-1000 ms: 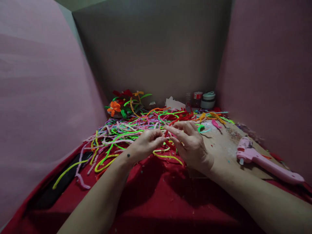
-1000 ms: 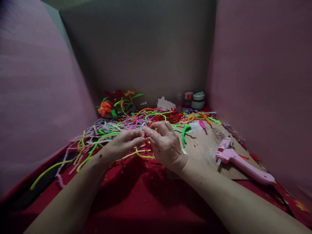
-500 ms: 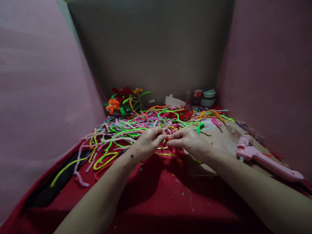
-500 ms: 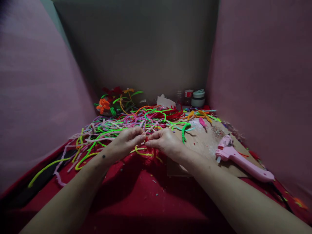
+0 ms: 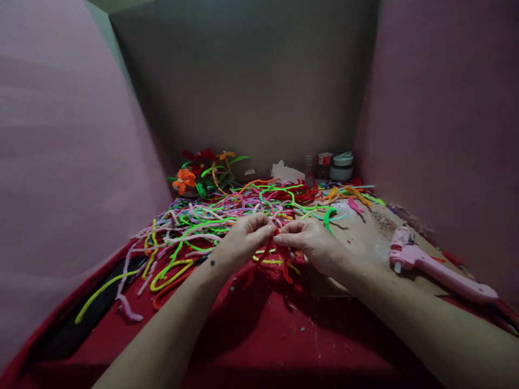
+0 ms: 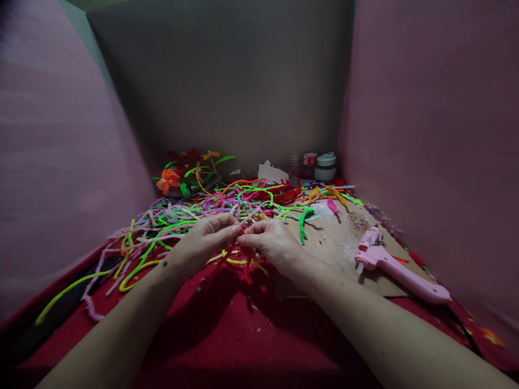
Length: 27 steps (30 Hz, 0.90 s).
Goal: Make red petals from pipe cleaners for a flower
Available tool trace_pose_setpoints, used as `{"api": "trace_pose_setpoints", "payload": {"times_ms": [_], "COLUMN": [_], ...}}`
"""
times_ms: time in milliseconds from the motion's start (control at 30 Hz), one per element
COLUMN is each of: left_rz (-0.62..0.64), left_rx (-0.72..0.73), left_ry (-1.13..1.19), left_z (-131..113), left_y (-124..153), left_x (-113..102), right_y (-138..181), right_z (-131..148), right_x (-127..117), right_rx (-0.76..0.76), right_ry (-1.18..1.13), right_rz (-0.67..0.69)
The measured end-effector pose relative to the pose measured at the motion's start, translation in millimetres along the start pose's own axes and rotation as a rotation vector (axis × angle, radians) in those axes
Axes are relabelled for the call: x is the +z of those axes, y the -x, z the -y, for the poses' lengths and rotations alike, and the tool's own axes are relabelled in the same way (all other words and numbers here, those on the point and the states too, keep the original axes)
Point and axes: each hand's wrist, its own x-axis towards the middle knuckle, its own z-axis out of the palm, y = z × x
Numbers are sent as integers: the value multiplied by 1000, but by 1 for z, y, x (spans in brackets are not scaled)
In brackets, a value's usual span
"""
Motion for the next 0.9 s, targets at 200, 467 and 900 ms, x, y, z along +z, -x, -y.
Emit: {"api": "trace_pose_setpoints", "payload": {"times_ms": [200, 467, 900], "left_rz": [-120, -58, 152], "left_rx": [84, -57, -342], "left_ry": [-130, 209, 493], "left_z": [6, 4, 17], "left_y": [-2, -2, -4], "left_x": [9, 5, 13], "right_y": [-1, -3, -11], "right_z": [-2, -6, -15], "right_x": [-2, -3, -4], "right_rx": [71, 106, -27], "right_ry": [-51, -116, -388], "right_rz": [47, 60, -151]}}
